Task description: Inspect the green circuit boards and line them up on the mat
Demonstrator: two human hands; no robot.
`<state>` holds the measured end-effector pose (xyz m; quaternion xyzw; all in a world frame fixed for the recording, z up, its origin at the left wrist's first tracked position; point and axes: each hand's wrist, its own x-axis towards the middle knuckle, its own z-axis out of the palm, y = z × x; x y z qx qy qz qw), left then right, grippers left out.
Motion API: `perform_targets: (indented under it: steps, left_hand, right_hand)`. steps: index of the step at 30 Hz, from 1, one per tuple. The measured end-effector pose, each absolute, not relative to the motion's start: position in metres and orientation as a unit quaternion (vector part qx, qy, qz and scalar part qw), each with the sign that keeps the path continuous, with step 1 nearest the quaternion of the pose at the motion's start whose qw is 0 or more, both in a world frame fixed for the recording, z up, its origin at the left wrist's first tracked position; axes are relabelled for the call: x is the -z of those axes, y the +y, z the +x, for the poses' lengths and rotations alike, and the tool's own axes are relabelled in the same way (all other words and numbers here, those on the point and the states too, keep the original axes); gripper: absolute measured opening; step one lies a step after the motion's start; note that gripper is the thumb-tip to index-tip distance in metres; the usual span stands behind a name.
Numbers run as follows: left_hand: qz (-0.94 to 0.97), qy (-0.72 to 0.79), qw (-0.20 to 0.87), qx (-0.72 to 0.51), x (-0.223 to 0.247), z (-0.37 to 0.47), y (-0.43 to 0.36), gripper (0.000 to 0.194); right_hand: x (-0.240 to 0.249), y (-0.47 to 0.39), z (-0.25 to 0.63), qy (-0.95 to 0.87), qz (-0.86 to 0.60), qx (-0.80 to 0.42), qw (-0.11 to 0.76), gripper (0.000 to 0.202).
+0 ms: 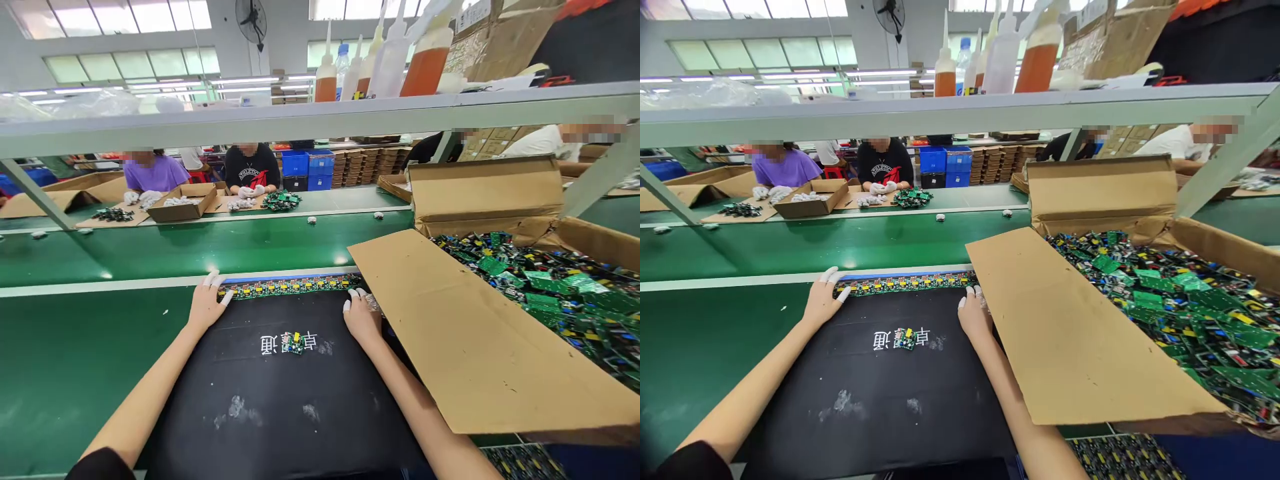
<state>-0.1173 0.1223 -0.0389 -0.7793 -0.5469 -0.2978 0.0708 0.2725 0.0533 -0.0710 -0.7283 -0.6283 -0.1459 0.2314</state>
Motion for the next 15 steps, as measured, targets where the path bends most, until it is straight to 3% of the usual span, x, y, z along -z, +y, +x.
perform_targets:
  steps: [6, 15]
  left_hand:
    - [-0.836, -0.465, 0.024, 0.291, 0.023, -0.076, 0.078, 0.030]
    - [-0.883, -0.398, -0.110, 0.221, 0.035, 0.008, 0.018, 0.042]
  right_hand:
    - [0.068, 0.053, 0.274, -0.630, -0.718, 0.160, 0.250, 0.032]
    - [0.072, 0.056, 0.275, -0.626, -0.725, 0.152, 0.245, 0.033]
